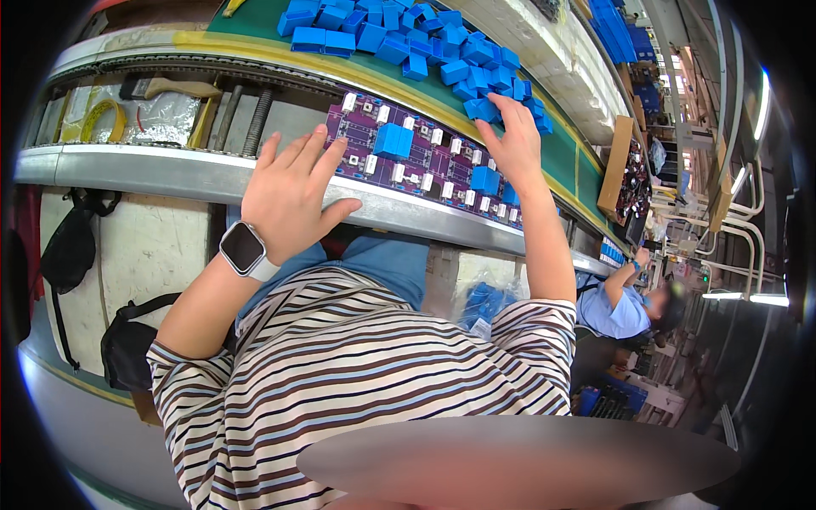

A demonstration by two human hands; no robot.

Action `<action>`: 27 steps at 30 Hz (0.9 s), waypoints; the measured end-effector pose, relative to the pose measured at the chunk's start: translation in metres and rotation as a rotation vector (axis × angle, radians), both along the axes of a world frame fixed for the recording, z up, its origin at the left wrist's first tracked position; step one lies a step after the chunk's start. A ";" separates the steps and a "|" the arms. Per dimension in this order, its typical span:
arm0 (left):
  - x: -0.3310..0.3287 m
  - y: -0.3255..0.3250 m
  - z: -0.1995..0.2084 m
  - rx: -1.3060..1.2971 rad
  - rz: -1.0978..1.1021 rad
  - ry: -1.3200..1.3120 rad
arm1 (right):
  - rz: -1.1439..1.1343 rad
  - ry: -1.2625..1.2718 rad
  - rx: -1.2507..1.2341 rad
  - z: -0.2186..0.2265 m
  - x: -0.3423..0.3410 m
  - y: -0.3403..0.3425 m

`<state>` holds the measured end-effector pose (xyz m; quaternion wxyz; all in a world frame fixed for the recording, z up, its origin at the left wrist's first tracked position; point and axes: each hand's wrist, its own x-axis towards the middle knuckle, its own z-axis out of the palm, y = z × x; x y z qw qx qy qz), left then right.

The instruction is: Manually assembling blue components onto purple circuit boards and placing finished units into a plastic bag.

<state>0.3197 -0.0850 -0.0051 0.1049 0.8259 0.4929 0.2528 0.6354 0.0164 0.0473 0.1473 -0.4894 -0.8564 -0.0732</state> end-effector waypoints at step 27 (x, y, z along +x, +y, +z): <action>0.019 -0.001 -0.004 -0.034 0.007 -0.025 | -0.059 0.222 -0.585 0.005 -0.001 -0.063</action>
